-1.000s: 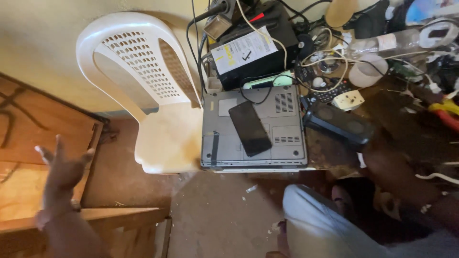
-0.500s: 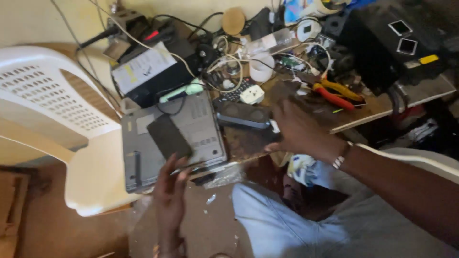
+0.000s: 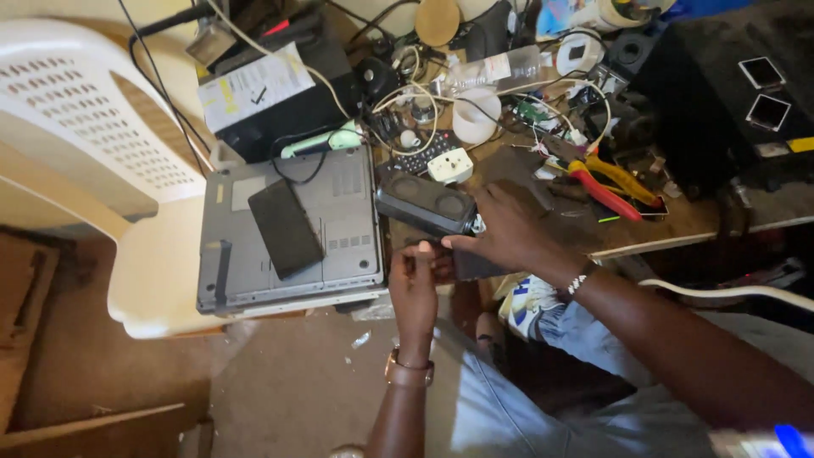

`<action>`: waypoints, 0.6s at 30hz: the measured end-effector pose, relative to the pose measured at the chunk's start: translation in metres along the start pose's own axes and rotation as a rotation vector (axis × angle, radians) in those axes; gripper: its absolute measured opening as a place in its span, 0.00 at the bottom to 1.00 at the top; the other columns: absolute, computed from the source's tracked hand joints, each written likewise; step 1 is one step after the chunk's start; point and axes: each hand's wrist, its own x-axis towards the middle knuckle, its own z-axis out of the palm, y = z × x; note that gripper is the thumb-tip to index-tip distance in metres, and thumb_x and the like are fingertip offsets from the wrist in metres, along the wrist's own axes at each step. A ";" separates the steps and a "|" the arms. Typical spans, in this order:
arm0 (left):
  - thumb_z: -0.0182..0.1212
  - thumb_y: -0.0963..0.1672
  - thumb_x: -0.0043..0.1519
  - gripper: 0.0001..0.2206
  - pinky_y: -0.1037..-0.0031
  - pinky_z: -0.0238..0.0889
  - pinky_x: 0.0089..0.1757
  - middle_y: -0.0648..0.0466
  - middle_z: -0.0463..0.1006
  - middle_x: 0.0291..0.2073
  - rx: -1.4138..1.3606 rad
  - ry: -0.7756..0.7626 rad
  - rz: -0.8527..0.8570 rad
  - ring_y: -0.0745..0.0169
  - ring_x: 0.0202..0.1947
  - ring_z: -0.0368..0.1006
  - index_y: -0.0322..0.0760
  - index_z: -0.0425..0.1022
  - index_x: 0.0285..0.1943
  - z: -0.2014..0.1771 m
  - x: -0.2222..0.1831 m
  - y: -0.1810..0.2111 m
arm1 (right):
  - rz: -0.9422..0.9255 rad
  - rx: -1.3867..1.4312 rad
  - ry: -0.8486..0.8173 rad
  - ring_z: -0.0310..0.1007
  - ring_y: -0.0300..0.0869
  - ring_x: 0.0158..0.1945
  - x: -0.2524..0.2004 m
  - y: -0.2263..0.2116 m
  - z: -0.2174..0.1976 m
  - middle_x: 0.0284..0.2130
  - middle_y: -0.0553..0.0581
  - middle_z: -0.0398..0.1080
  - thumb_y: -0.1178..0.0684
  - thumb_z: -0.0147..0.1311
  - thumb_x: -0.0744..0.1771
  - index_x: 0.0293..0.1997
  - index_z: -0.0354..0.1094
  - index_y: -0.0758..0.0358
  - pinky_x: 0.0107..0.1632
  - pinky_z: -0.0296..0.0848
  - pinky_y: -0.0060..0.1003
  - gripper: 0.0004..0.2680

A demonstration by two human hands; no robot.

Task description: Cleaning and inspecting a portable speaker, including stripping wires and wiping the casing.

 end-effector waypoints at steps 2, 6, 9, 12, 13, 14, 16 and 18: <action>0.51 0.48 0.58 0.14 0.71 0.69 0.36 0.45 0.70 0.34 -0.023 0.073 -0.071 0.60 0.33 0.70 0.30 0.62 0.41 0.006 0.003 0.010 | 0.072 0.141 -0.048 0.62 0.62 0.45 -0.005 -0.006 -0.009 0.37 0.74 0.62 0.34 0.55 0.56 0.48 0.57 0.76 0.46 0.63 0.53 0.29; 0.47 0.49 0.58 0.24 0.60 0.58 0.49 0.42 0.59 0.53 -0.063 -0.185 -0.066 0.51 0.50 0.60 0.34 0.49 0.60 -0.002 0.006 0.007 | 0.066 0.282 0.057 0.62 0.65 0.43 -0.029 -0.005 -0.012 0.36 0.72 0.61 0.44 0.59 0.57 0.48 0.55 0.74 0.42 0.64 0.54 0.24; 0.45 0.49 0.59 0.27 0.58 0.50 0.54 0.41 0.54 0.58 -0.077 -0.302 -0.039 0.50 0.57 0.53 0.35 0.44 0.64 -0.024 0.020 -0.039 | 0.055 0.202 0.110 0.65 0.62 0.39 -0.041 -0.003 -0.012 0.33 0.69 0.63 0.41 0.60 0.56 0.46 0.58 0.72 0.38 0.67 0.48 0.25; 0.46 0.49 0.59 0.26 0.61 0.52 0.53 0.42 0.59 0.56 -0.164 -0.347 -0.062 0.54 0.55 0.55 0.35 0.49 0.63 -0.027 0.019 -0.049 | 0.090 0.156 0.097 0.66 0.61 0.39 -0.052 -0.006 -0.008 0.34 0.68 0.62 0.40 0.59 0.56 0.47 0.56 0.72 0.39 0.68 0.47 0.25; 0.48 0.50 0.58 0.25 0.62 0.55 0.51 0.44 0.61 0.55 -0.176 -0.370 -0.071 0.56 0.54 0.58 0.36 0.51 0.62 -0.023 0.020 -0.042 | 0.084 0.132 0.114 0.66 0.61 0.39 -0.052 -0.006 -0.006 0.33 0.67 0.61 0.41 0.59 0.56 0.48 0.56 0.71 0.39 0.68 0.46 0.26; 0.48 0.50 0.58 0.25 0.62 0.55 0.51 0.44 0.61 0.55 -0.177 -0.364 -0.067 0.56 0.54 0.58 0.36 0.51 0.62 -0.019 0.019 -0.037 | 0.078 0.132 0.111 0.66 0.61 0.39 -0.050 -0.010 -0.007 0.33 0.67 0.61 0.41 0.59 0.56 0.48 0.56 0.71 0.39 0.68 0.46 0.26; 0.52 0.47 0.57 0.25 0.64 0.61 0.46 0.45 0.64 0.51 -0.254 -0.391 -0.123 0.59 0.50 0.61 0.33 0.52 0.59 -0.008 0.014 -0.031 | 0.110 0.089 0.058 0.67 0.58 0.37 -0.049 -0.017 -0.011 0.33 0.66 0.60 0.44 0.61 0.55 0.49 0.53 0.71 0.36 0.70 0.46 0.26; 0.54 0.47 0.56 0.25 0.62 0.62 0.45 0.43 0.63 0.51 -0.241 -0.387 -0.123 0.57 0.49 0.62 0.33 0.52 0.59 -0.012 0.021 -0.043 | 0.070 0.008 0.111 0.67 0.58 0.37 -0.050 -0.011 -0.003 0.32 0.64 0.59 0.41 0.61 0.55 0.48 0.54 0.70 0.36 0.69 0.44 0.27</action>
